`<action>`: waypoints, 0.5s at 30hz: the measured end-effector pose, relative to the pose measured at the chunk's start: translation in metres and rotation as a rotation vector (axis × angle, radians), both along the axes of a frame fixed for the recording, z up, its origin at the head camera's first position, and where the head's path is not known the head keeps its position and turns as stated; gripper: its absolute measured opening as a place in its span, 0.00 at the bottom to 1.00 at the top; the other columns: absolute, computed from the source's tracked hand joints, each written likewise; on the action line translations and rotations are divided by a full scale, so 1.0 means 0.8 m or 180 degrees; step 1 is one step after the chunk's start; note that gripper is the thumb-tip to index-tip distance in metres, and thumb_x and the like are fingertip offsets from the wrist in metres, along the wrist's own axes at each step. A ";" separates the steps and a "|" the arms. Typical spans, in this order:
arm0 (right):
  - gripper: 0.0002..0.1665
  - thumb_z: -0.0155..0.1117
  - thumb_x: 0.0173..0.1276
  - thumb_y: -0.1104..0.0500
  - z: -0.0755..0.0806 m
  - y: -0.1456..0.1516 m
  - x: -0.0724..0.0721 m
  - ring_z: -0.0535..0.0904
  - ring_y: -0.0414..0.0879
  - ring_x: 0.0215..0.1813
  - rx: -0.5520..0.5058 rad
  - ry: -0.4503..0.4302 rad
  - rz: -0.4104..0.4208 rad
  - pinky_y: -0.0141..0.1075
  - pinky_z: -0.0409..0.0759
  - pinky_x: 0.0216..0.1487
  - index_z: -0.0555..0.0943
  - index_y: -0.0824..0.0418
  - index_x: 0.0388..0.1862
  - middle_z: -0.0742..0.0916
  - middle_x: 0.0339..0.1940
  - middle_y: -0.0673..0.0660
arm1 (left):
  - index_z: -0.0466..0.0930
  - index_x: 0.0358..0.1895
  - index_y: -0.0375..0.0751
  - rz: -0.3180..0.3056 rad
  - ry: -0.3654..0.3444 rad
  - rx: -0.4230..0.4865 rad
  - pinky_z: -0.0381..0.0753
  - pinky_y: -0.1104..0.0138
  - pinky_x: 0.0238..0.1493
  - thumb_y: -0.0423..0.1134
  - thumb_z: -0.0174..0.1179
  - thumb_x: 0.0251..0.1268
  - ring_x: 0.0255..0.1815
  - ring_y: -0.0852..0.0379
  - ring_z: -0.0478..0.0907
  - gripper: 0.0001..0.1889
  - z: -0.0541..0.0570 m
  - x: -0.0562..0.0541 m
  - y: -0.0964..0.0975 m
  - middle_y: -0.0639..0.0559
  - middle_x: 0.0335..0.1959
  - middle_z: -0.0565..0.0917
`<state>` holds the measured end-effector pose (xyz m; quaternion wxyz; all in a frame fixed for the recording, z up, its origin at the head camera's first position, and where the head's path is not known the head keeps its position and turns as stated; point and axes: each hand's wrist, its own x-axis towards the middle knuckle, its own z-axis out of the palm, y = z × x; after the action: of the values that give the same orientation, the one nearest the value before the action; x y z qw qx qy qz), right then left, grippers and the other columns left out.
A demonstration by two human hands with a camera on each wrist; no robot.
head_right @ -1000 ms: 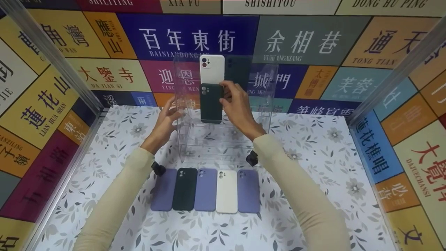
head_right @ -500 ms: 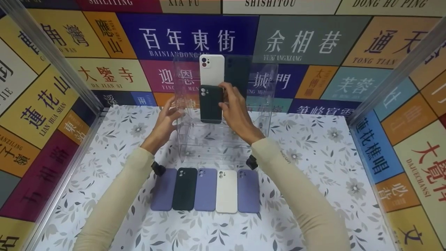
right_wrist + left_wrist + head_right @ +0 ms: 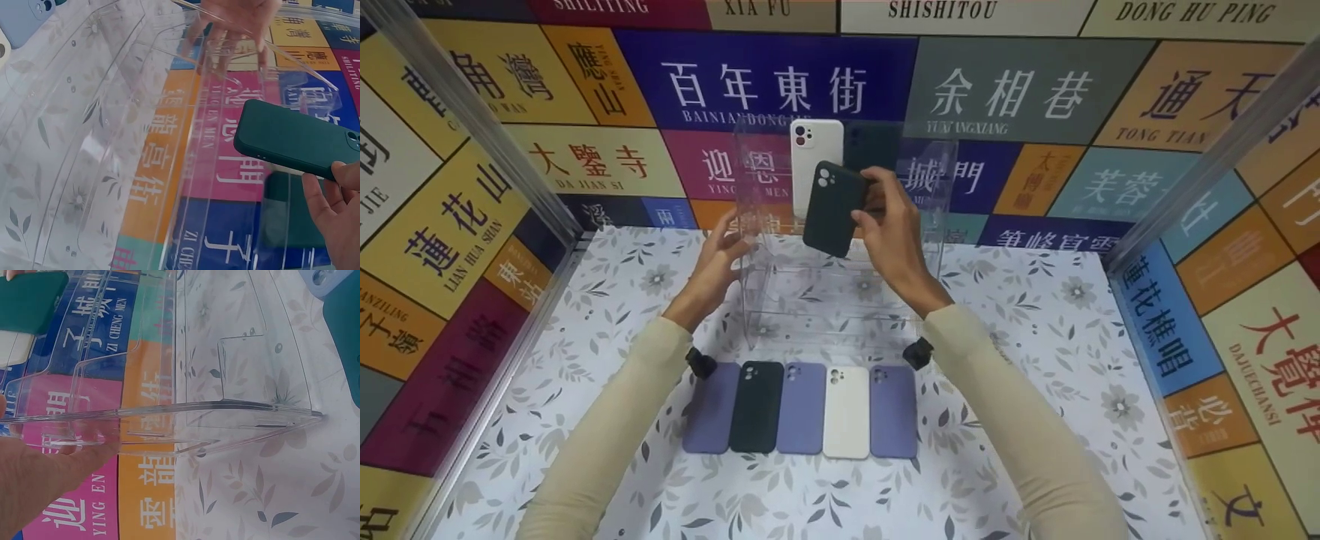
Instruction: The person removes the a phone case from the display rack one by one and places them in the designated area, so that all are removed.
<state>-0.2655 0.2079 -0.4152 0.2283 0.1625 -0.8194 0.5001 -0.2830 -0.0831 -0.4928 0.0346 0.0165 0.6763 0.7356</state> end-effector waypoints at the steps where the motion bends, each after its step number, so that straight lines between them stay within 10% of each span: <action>1: 0.32 0.71 0.74 0.75 0.002 0.003 0.002 0.86 0.44 0.53 -0.0012 -0.0017 -0.0005 0.36 0.88 0.55 0.76 0.61 0.74 0.87 0.53 0.59 | 0.62 0.88 0.56 -0.0001 0.0008 0.0006 0.73 0.57 0.54 0.36 0.56 0.82 0.70 0.42 0.78 0.35 0.000 0.000 0.000 0.39 0.71 0.79; 15: 0.35 0.73 0.70 0.79 -0.001 0.048 0.030 0.87 0.46 0.51 0.0151 0.0177 -0.0049 0.24 0.84 0.50 0.77 0.66 0.73 0.88 0.51 0.62 | 0.61 0.88 0.56 -0.0007 0.0047 0.0003 0.76 0.48 0.62 0.37 0.57 0.83 0.67 0.43 0.79 0.35 0.001 0.002 0.000 0.39 0.69 0.78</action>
<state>-0.2418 0.2462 -0.4157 0.2509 0.1755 -0.8255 0.4741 -0.2814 -0.0827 -0.4916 0.0303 0.0228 0.6761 0.7358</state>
